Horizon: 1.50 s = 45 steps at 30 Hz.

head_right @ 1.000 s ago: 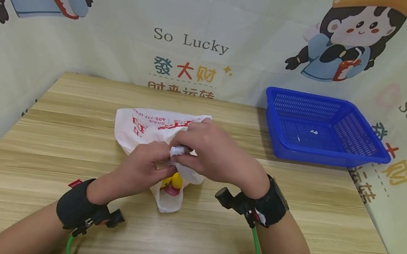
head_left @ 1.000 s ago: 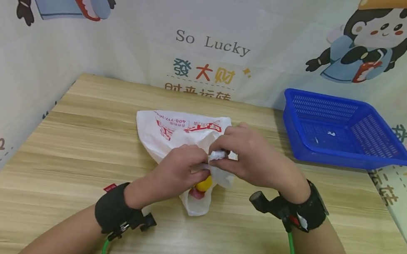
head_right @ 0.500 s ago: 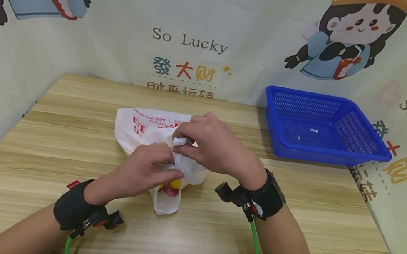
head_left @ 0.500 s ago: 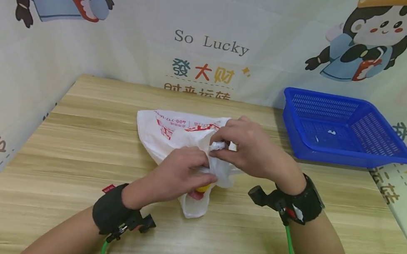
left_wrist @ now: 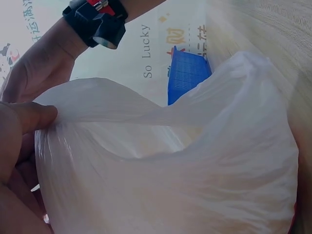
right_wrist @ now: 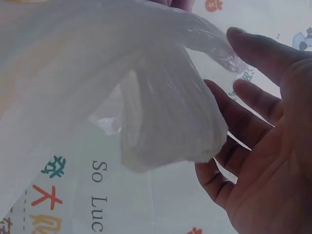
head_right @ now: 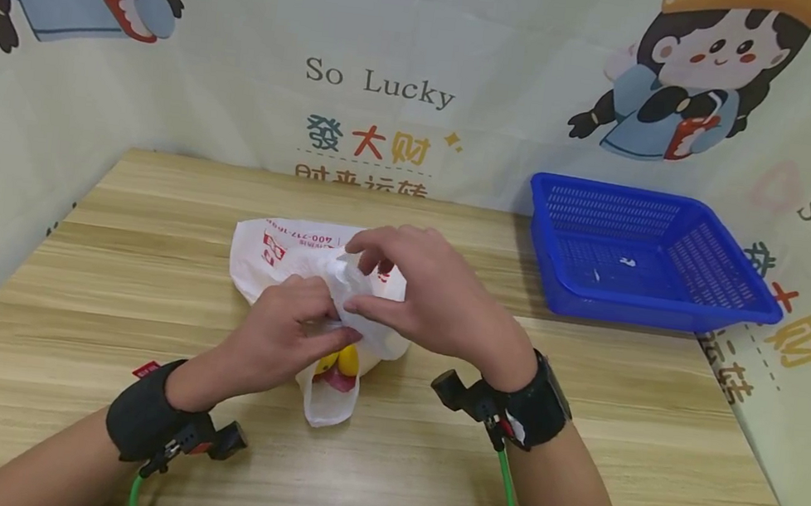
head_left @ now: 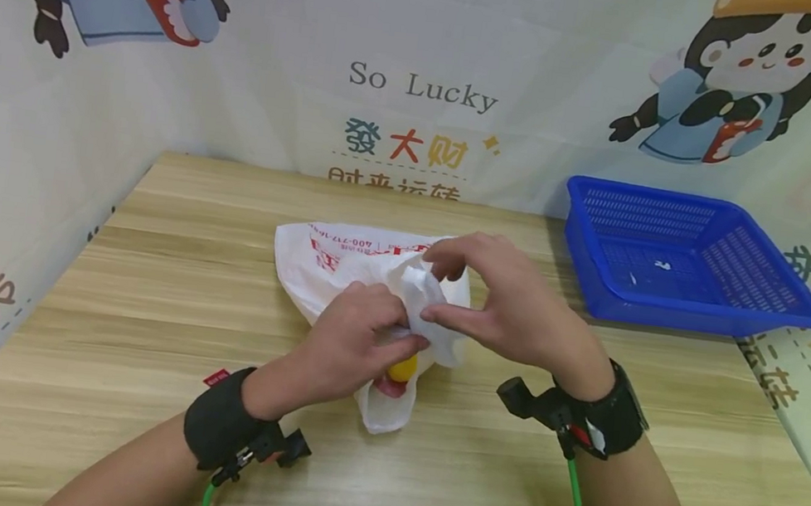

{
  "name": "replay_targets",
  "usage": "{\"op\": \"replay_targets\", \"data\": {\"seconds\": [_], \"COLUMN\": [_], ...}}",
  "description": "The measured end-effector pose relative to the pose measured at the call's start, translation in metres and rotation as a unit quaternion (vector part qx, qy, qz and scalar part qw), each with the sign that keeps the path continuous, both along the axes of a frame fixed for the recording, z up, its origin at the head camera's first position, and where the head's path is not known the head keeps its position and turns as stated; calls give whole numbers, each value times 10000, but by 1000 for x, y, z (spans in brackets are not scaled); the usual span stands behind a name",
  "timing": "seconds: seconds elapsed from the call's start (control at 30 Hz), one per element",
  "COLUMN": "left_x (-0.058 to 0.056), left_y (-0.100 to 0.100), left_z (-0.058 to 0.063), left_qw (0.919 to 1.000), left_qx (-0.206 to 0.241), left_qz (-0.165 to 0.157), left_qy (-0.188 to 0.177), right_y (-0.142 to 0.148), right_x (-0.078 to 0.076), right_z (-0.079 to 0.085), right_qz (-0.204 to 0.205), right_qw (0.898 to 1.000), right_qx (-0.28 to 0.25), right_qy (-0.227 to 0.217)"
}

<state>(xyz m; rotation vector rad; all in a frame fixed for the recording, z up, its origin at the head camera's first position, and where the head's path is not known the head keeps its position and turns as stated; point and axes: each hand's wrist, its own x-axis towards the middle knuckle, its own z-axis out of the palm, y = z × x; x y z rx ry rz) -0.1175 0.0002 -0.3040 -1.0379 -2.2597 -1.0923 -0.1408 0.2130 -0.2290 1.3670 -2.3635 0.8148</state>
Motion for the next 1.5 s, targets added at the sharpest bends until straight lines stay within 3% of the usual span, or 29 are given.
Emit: {"op": "replay_targets", "data": {"seconds": [0.17,0.43,0.73,1.1,1.27,1.5], "left_x": [1,5,8,6,6,7], "left_y": [-2,-7,-13,-15,-16,-17], "left_z": [2,10,16,22,22,21], "left_qw": [9995,9966,9954,9923,9924,9923], "left_qx": [111,505,483,457,393,415], "left_qz": [284,636,813,1052,1075,1083], "left_qy": [79,133,-158,-478,-462,-442], "right_y": [5,7,-9,-22,-25,-25], "right_x": [6,10,9,-1,-1,-1], "right_z": [-11,-33,-49,-64,-65,-64], "right_qz": [-100,213,4,-347,-476,-683], "right_qw": [9993,9918,9815,9499,9425,9442], "right_qx": [-346,-390,-494,-743,-694,-405], "right_qy": [100,1200,1851,3016,3235,3197]}}
